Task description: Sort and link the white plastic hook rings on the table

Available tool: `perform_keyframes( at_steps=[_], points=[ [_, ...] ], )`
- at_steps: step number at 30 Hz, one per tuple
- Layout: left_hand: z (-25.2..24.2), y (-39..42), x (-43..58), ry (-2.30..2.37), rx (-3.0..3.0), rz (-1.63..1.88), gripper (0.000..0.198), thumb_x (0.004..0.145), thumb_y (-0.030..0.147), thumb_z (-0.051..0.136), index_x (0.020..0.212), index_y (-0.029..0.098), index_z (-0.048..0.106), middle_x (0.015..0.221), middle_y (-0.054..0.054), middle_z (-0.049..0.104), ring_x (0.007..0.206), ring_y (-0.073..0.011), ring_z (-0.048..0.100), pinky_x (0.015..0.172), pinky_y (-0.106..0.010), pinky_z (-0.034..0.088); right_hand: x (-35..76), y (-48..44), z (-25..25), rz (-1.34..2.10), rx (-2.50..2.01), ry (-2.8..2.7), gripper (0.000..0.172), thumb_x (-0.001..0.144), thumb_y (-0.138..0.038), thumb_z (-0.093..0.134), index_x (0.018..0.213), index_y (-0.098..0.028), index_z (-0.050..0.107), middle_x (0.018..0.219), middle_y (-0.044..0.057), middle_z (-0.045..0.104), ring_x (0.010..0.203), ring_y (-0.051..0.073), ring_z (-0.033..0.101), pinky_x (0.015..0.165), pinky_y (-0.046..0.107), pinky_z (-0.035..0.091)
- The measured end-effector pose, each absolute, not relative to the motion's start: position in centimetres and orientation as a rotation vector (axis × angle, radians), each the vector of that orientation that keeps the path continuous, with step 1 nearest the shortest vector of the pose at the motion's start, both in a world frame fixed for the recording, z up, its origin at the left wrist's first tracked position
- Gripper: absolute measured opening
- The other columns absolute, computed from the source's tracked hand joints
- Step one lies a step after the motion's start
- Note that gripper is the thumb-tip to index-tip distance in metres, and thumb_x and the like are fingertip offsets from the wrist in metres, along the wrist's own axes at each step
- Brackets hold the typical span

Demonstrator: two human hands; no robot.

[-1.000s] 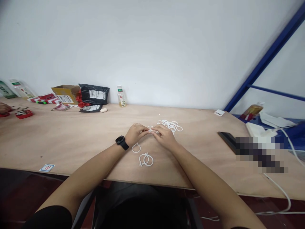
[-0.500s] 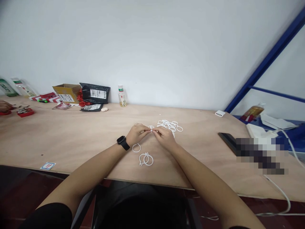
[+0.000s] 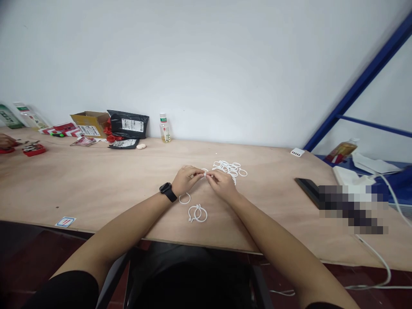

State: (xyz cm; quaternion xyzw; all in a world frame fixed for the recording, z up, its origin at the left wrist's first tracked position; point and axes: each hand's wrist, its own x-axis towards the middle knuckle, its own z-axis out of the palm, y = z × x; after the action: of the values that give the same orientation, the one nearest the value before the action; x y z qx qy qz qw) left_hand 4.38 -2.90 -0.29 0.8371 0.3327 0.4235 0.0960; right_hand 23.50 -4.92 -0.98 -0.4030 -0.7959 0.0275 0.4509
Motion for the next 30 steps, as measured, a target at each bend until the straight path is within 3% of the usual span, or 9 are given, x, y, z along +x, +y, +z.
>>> perform_keyframes(
  at_steps=[7,22,26,30],
  points=[
    [-0.2,-2.9,4.4,0.917,2.510,1.210,0.019,0.093,0.031,0.055,0.094,0.021,0.071,0.090,-0.003,0.074,0.082,-0.0156,0.065,0.082,-0.031,0.045,23.5,-4.9,-0.7,0.055,-0.931,-1.973,0.011,0.086,-0.025,0.060,0.089,-0.021,0.069,0.074,0.002,0.071,0.058,0.014,0.059,0.056,0.027,0.048],
    [0.4,-3.1,4.4,1.091,2.488,1.189,0.020,0.092,0.033,0.056,0.088,0.020,0.071,0.088,-0.003,0.074,0.084,-0.0160,0.065,0.090,-0.034,0.039,22.9,-5.0,-1.1,-0.002,-1.031,-1.895,0.015,0.090,-0.028,0.054,0.089,-0.021,0.068,0.080,0.004,0.072,0.069,0.017,0.065,0.066,0.029,0.049],
    [1.7,-2.2,2.4,0.979,2.469,0.868,0.029,0.086,0.043,0.060,0.083,0.017,0.071,0.078,-0.003,0.071,0.070,-0.0130,0.061,0.068,-0.025,0.042,24.2,-4.2,-0.7,-0.107,-1.110,-1.936,0.018,0.091,-0.029,0.052,0.090,-0.021,0.069,0.085,0.005,0.073,0.077,0.019,0.067,0.072,0.031,0.049],
    [2.4,-1.5,0.1,1.019,2.336,0.262,0.041,0.066,0.056,0.073,0.070,0.015,0.067,0.062,0.001,0.063,0.055,-0.0105,0.052,0.050,-0.022,0.035,26.2,-2.9,-0.5,-0.132,-1.345,-1.880,0.020,0.088,-0.029,0.053,0.095,-0.021,0.070,0.086,0.005,0.074,0.077,0.021,0.067,0.070,0.032,0.048]
  ],
)
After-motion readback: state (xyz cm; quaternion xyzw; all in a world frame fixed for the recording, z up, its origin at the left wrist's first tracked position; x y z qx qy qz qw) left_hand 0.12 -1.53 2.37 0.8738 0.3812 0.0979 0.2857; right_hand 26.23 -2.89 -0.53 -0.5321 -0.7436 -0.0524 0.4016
